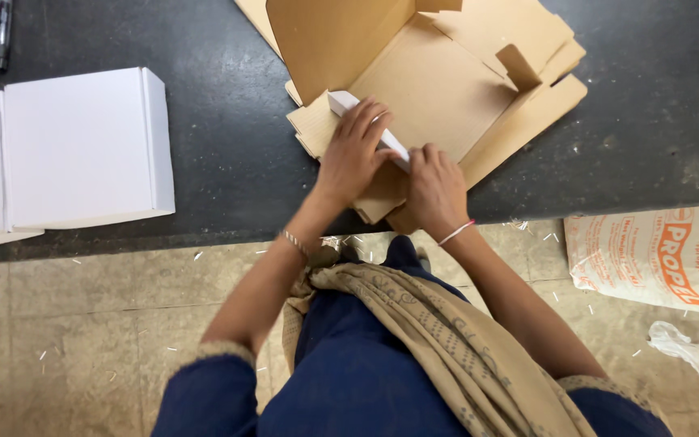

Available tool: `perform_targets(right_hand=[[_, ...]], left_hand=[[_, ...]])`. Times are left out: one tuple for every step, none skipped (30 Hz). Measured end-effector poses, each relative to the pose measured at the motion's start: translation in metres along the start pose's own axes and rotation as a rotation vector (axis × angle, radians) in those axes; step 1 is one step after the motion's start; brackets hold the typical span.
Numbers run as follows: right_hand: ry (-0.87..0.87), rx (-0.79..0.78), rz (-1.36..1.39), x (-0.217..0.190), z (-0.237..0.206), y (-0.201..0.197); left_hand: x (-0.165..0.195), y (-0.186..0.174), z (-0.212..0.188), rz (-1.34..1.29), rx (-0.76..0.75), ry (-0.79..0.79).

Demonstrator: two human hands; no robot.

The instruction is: The person unpacks round LED panel lights from white cardboard boxes on a workbench, folds the empty boxes flat, wipes the light panels with a blue cloth, and wraps them in clear plastic film. They handle the panels one at a time and set wrapped units on the bench.

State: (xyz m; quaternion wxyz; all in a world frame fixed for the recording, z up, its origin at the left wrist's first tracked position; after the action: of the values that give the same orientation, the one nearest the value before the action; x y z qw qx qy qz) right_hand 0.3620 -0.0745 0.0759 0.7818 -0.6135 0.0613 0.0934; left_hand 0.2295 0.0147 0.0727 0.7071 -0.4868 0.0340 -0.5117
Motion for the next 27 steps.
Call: perform_targets(right_hand=[[-0.008, 0.025, -0.023, 0.001, 0.0, -0.003], [-0.014, 0.053, -0.048, 0.002, 0.0, -0.005], [-0.002, 0.061, -0.067, 0.003, 0.001, -0.006], [0.011, 0.066, -0.088, 0.004, 0.002, -0.006], [0.025, 0.073, -0.107, 0.004, 0.004, -0.006], [0.044, 0.079, -0.085, 0.006, 0.005, -0.005], [0.065, 0.084, -0.061, 0.007, 0.006, -0.004], [0.086, 0.087, -0.038, 0.008, 0.007, -0.002], [0.087, 0.111, -0.029, 0.008, 0.007, -0.002], [0.089, 0.134, -0.022, 0.008, 0.008, -0.002], [0.091, 0.156, -0.013, 0.009, 0.008, -0.001], [0.097, 0.142, -0.022, 0.01, 0.008, 0.0], [0.102, 0.129, -0.031, 0.011, 0.009, 0.0], [0.107, 0.114, -0.038, 0.013, 0.009, 0.001], [0.136, 0.06, -0.019, 0.016, 0.009, 0.003], [0.165, 0.01, 0.001, 0.018, 0.009, 0.004], [0.192, -0.037, 0.019, 0.021, 0.01, 0.005], [0.192, -0.037, 0.017, 0.02, 0.01, 0.004], [0.189, -0.036, 0.015, 0.019, 0.011, 0.002], [0.19, -0.026, 0.016, 0.016, 0.012, 0.001], [0.193, -0.02, 0.022, 0.012, 0.013, -0.001], [0.196, -0.022, 0.031, 0.007, 0.013, -0.002], [0.199, -0.017, 0.042, 0.0, 0.013, -0.003], [0.195, -0.067, 0.093, -0.006, 0.014, -0.002], [0.191, -0.121, 0.145, -0.012, 0.012, 0.0], [0.189, -0.173, 0.202, -0.017, 0.01, 0.0], [0.113, -0.067, 0.242, -0.019, 0.009, -0.009]], left_hand=[[-0.003, -0.001, 0.012, 0.098, -0.022, 0.134], [-0.009, -0.002, 0.022, 0.118, -0.064, 0.188], [-0.015, -0.003, 0.029, 0.136, -0.107, 0.241], [-0.018, -0.001, 0.032, 0.151, -0.15, 0.293], [-0.023, 0.0, 0.034, 0.137, -0.197, 0.277], [-0.028, 0.002, 0.037, 0.124, -0.247, 0.262], [-0.032, 0.004, 0.037, 0.109, -0.3, 0.247], [-0.032, 0.004, 0.037, 0.121, -0.28, 0.274], [-0.031, 0.003, 0.037, 0.132, -0.259, 0.302], [-0.029, 0.003, 0.037, 0.14, -0.237, 0.331], [-0.029, 0.004, 0.038, 0.135, -0.233, 0.335], [-0.029, 0.004, 0.04, 0.131, -0.227, 0.342], [-0.03, 0.004, 0.043, 0.128, -0.219, 0.347], [-0.03, 0.005, 0.046, 0.11, -0.234, 0.343], [-0.03, 0.007, 0.048, 0.094, -0.248, 0.339], [-0.031, 0.007, 0.051, 0.079, -0.26, 0.337], [-0.032, 0.01, 0.052, 0.075, -0.288, 0.325], [-0.034, 0.011, 0.053, 0.071, -0.314, 0.31], [-0.035, 0.014, 0.053, 0.067, -0.339, 0.294], [-0.039, 0.016, 0.053, 0.094, -0.378, 0.297], [-0.043, 0.018, 0.054, 0.115, -0.415, 0.294], [-0.047, 0.02, 0.051, 0.134, -0.455, 0.285], [-0.05, 0.018, 0.05, 0.134, -0.465, 0.369], [-0.055, 0.015, 0.054, 0.133, -0.47, 0.453], [-0.06, 0.013, 0.055, 0.13, -0.476, 0.533], [-0.07, 0.008, 0.058, 0.207, -0.452, 0.502], [-0.08, 0.003, 0.064, 0.283, -0.424, 0.472]])
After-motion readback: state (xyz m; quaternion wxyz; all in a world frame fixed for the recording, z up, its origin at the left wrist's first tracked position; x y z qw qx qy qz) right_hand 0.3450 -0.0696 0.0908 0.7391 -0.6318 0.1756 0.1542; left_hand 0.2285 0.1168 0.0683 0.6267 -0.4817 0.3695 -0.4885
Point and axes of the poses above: each hand's wrist, its own z-axis towards the middle knuckle, its own y-axis out of the palm, x = y × z, the point moved 5 cm from there along z, towards the middle knuckle, and after that the axes turned 4 degrees about -y, right-handed, at the moved point
